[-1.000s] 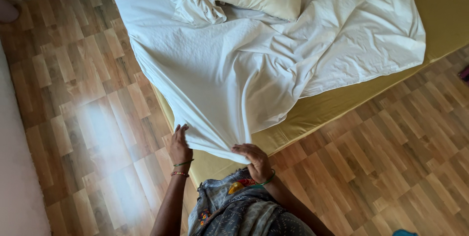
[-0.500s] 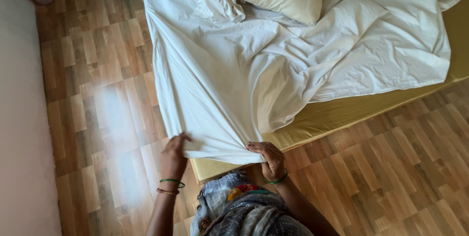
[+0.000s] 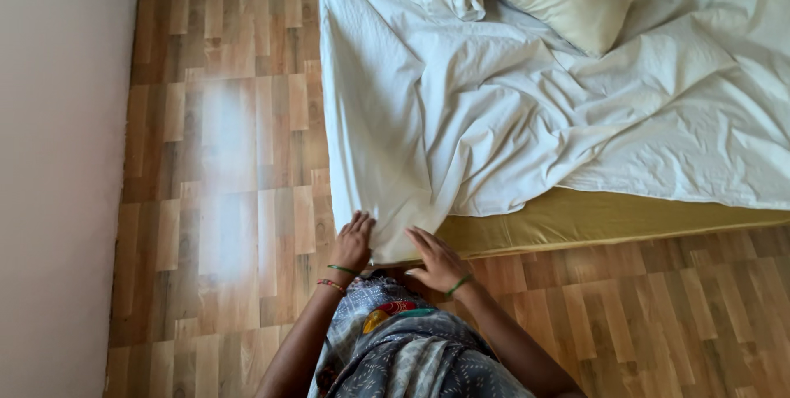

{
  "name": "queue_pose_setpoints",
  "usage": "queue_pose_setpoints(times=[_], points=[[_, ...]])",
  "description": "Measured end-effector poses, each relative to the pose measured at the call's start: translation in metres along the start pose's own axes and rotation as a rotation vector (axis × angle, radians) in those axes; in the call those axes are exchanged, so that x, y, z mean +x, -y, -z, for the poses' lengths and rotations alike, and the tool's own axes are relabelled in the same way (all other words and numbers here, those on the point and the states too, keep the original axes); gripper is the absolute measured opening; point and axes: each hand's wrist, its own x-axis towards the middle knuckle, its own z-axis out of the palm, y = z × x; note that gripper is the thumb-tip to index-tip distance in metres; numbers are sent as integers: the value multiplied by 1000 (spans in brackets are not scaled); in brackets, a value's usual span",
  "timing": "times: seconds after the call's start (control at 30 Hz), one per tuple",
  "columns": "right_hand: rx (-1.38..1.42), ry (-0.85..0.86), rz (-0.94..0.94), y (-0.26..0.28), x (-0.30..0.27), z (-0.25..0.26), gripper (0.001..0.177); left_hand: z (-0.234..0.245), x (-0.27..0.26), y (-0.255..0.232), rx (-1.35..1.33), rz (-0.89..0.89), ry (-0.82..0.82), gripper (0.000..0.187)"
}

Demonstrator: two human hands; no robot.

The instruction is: The person makes a bed by pulling a white sheet across the mattress and tucking the edges underneath it.

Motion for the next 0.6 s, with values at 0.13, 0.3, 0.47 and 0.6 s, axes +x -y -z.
queue_pose_setpoints(times=[0.13, 0.3, 0.47, 0.6], points=[[91, -173, 120, 60, 50, 3, 109, 3, 6, -26, -484, -46, -156, 79], [219, -476, 120, 81, 93, -27, 90, 25, 2, -10, -710, 293, 109, 88], [287, -481, -1, 95, 129, -64, 69, 37, -16, 39, -746, 7, -53, 86], [260, -454, -156, 112, 153, -93, 43, 48, -40, 81, -809, 31, 25, 68]])
